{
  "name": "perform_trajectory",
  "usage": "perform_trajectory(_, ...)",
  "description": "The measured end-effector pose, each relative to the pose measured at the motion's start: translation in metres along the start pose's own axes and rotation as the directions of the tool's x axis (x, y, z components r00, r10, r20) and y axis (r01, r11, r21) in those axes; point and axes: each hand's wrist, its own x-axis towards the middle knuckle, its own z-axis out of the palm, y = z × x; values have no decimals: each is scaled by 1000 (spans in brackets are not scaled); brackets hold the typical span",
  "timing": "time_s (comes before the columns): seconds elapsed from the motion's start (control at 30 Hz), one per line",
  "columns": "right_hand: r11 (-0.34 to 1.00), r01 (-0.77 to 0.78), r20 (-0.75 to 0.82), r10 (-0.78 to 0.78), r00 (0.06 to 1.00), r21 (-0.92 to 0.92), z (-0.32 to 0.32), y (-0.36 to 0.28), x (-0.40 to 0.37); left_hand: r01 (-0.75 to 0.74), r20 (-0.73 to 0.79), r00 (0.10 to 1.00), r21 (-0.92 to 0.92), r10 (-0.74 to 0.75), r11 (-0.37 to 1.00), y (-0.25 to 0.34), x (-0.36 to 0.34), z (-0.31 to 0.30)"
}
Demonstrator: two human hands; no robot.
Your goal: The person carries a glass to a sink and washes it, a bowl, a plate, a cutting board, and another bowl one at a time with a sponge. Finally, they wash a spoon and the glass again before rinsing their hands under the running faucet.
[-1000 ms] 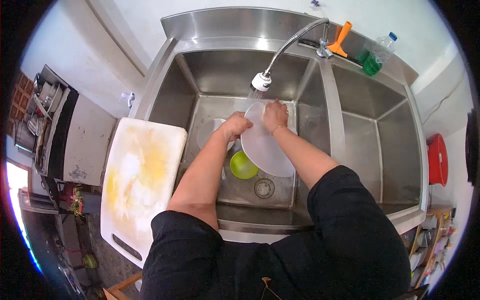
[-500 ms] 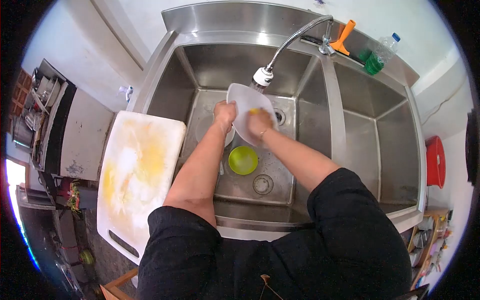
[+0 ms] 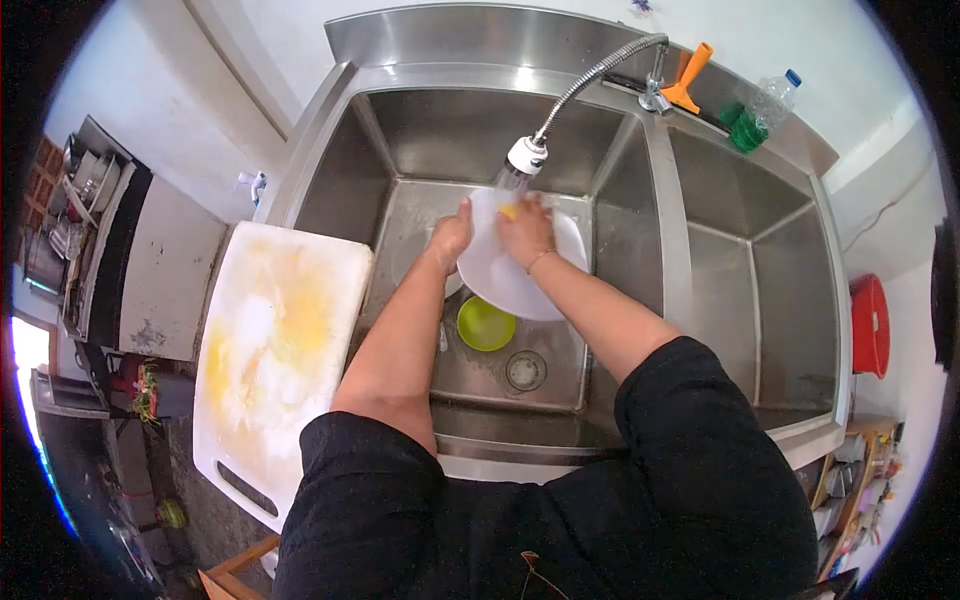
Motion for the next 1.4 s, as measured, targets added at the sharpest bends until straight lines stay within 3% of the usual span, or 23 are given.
perform_trajectory(0.03,997,79,-11,-79,997,4,-2,-15,-4,58,76,996,-11,-57,998,6,-12,4)
perform_trajectory(0.1,953,300,99,-296,950,-32,-22,-45,-34,81,150,987,-208,-50,975,-5,-7,1)
perform_trajectory(0.13,932,361,233,-356,905,25,-29,-48,-42,93,181,983,-305,-38,948,-12,1,-5)
perform_trajectory(0.23,854,496,572,-487,660,156,-37,-51,-48,-130,-126,984,-54,122,990,-73,87,-31)
perform_trajectory(0.3,809,568,746,-472,469,155,-46,-26,-39,-96,-268,960,-54,78,994,-59,60,-34)
perform_trajectory(0.37,747,650,811,-290,508,-140,-43,3,-19,-74,-313,949,-99,39,992,-43,40,-36)
perform_trajectory(0.43,911,266,538,-59,841,-316,-17,40,1,-52,-257,966,-183,4,982,-34,32,-34)
perform_trajectory(0.5,845,339,241,-257,936,-414,14,58,10,-62,-169,985,-206,27,977,-21,10,-24)
perform_trajectory(0.53,809,353,86,-357,930,-470,8,51,5,-65,-122,992,-214,39,975,-17,4,-18)
perform_trajectory(0.6,949,315,201,-309,930,0,-15,4,-27,-45,-41,998,-97,41,994,-13,5,-16)
perform_trajectory(0.67,913,395,501,-390,773,101,-28,-33,-52,19,49,999,-62,-16,998,-20,16,-25)
perform_trajectory(0.77,873,486,598,-372,710,-34,-118,-60,-95,170,204,968,-91,-149,981,-33,38,-43)
perform_trajectory(0.87,820,555,496,-427,756,-142,-135,-34,-99,265,348,909,-62,-228,962,-19,22,-39)
perform_trajectory(0.97,816,569,503,-450,738,-104,-174,-34,-91,316,441,867,-123,-233,941,-6,5,-25)
perform_trajectory(1.03,827,560,506,-506,698,54,-193,-27,-74,379,487,841,-215,-238,900,12,-20,-15)
perform_trajectory(1.07,825,550,503,-533,680,131,-202,-22,-66,314,598,772,-62,-217,947,12,-9,-20)
perform_trajectory(1.17,924,209,539,-359,762,320,-229,-1,-54,176,680,733,-183,-4,967,32,-32,-12)
perform_trajectory(1.27,829,18,494,-352,795,560,-235,27,-51,2,619,773,-214,134,977,56,-55,-3)
perform_trajectory(1.37,678,-180,477,-281,833,713,-247,29,-62,-227,760,643,71,95,971,74,-68,-20)
perform_trajectory(1.4,637,-182,455,-296,840,749,-252,27,-65,-237,739,670,129,66,963,90,-90,-18)
